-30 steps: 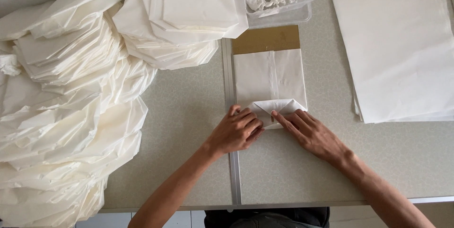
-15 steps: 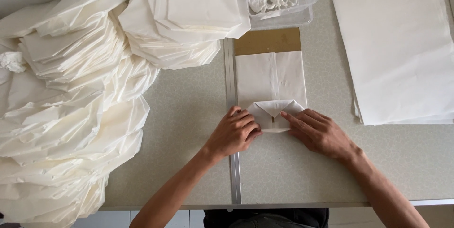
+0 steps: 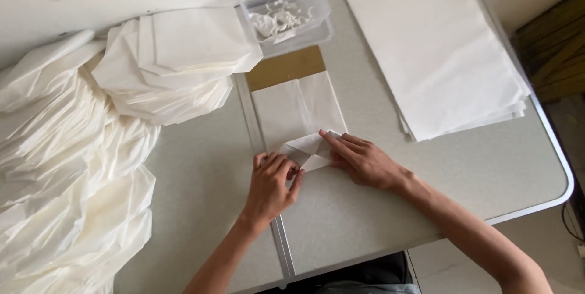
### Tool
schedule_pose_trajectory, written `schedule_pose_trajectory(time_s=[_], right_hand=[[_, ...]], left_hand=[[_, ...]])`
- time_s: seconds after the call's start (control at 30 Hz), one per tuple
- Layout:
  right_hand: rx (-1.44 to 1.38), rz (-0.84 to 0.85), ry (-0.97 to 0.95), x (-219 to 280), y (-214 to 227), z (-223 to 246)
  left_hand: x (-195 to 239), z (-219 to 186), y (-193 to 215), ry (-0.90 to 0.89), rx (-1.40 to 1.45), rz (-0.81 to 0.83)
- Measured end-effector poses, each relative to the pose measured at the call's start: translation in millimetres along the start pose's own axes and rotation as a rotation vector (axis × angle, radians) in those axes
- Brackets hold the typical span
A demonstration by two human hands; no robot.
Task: Folding white paper sheets into a specific shape using a cardboard template on a work table.
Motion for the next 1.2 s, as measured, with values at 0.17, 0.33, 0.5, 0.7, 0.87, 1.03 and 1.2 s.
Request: schedule_pose_trajectory(time_s=[0.17, 0.33, 0.5, 0.7, 0.87, 1.03, 1.2], right_hand=[[-0.072, -0.035, -0.1, 22.1, -13.0, -21.2], [-0.066, 0.009, -0.175, 26.4, -26.1, -27.4], [-0.032, 0.016, -0.179, 22.8, -27.6, -24.0], [-0.07, 0.026, -0.24, 20.4, -27.4, -25.9], [-0.101, 0.005, -0.341, 21.0, -28.8, -30.4], [-0.112, -0.02, -0.395, 20.7, -25.9, -33.8], [-0.127, -0.004, -0.389, 24.1, -27.7, -37.1]], left_hand=[[-5.2, -5.0, -1.6, -0.051, -0.062, -0.144], [-3.4, -7.4, -1.7, -0.036, -0.146, -0.203], [-6.3, -4.9, 5.6, -0.008, 0.023, -0.14], [-9.5, 9.7, 12.7, -0.096, 0.047, -0.045], [-5.6, 20.8, 8.1, -0.096, 0.075, -0.058], [-9.2, 19.3, 0.4, -0.065, 0.054, -0.135], [-15.5, 0.1, 18.5, -0.006, 0.119, -0.134]])
Point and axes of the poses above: each hand's wrist, its own x-axis away from the middle knuckle, its own y-axis out of the back of the hand, z = x × y, the point moved 3 cm from there along -x, towards the middle knuckle, and after that the axes turned 1 degree about z, right-handed, at the moved point
